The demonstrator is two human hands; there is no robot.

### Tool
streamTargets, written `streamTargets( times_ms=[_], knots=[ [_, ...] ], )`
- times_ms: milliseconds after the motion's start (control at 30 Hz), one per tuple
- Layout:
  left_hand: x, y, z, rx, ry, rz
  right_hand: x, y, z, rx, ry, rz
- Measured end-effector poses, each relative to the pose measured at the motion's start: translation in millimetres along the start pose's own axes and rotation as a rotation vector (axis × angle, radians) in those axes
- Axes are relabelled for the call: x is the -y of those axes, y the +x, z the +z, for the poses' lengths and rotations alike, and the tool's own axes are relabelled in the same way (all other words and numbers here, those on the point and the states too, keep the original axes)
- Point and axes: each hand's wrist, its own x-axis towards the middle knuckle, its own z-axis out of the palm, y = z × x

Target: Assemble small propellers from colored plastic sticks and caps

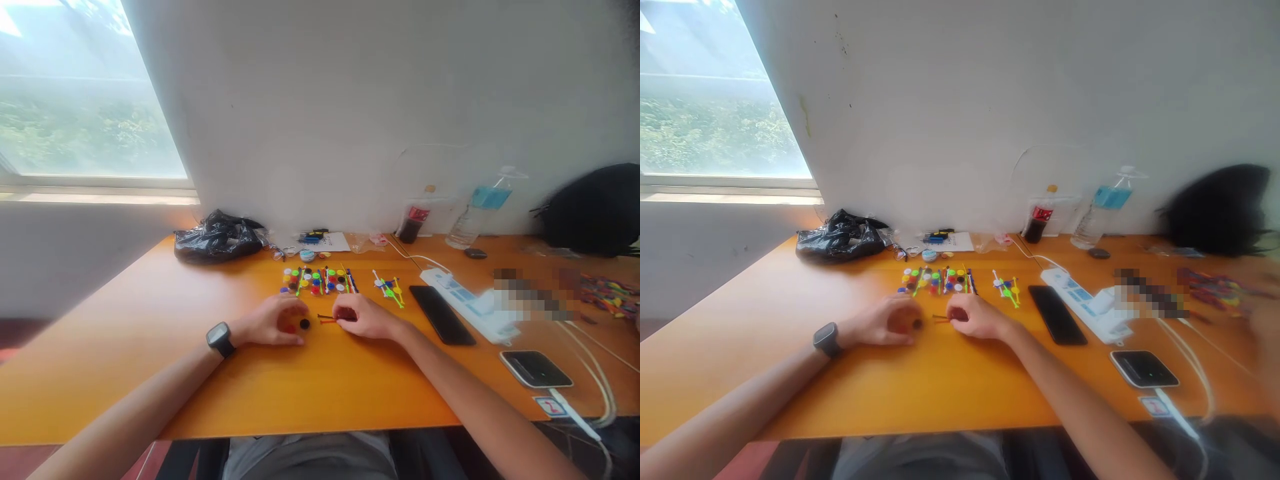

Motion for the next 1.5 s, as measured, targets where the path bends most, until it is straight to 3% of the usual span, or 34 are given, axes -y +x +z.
streamTargets(
  times_ms=[300,500,633,800,933,1100,1367,1500],
  knots=[
    [7.9,-0.6,-10.2,0.094,-0.130,0.038,-2.8,-1.1,-5.6,0.049,0.043,0.040],
    [12.7,-2.1,-3.6,0.078,-0.345,-0.141,-1.5,-0.3,-12.6,0.089,0.112,0.075],
    [14.9,-2.0,1.8,0.028,-0.421,-0.217,7.8,0.3,-16.6,0.017,0.171,0.117],
    [14.6,0.6,6.6,-0.030,-0.468,-0.202,16.2,2.5,-14.6,-0.070,0.327,0.135],
    [11.9,1.6,7.4,-0.052,-0.494,-0.196,12.3,5.3,-6.3,-0.158,0.389,0.137],
    [7.2,5.4,7.5,-0.072,-0.548,-0.195,5.9,7.1,3.0,-0.179,0.489,0.124],
    [-5.5,29.3,12.3,-0.260,-0.661,-0.347,11.7,12.1,7.7,-0.317,0.572,0.046],
    [-19.6,39.7,25.7,-0.344,-0.708,-0.274,19.8,11.5,7.6,-0.326,0.626,0.006]
  ],
)
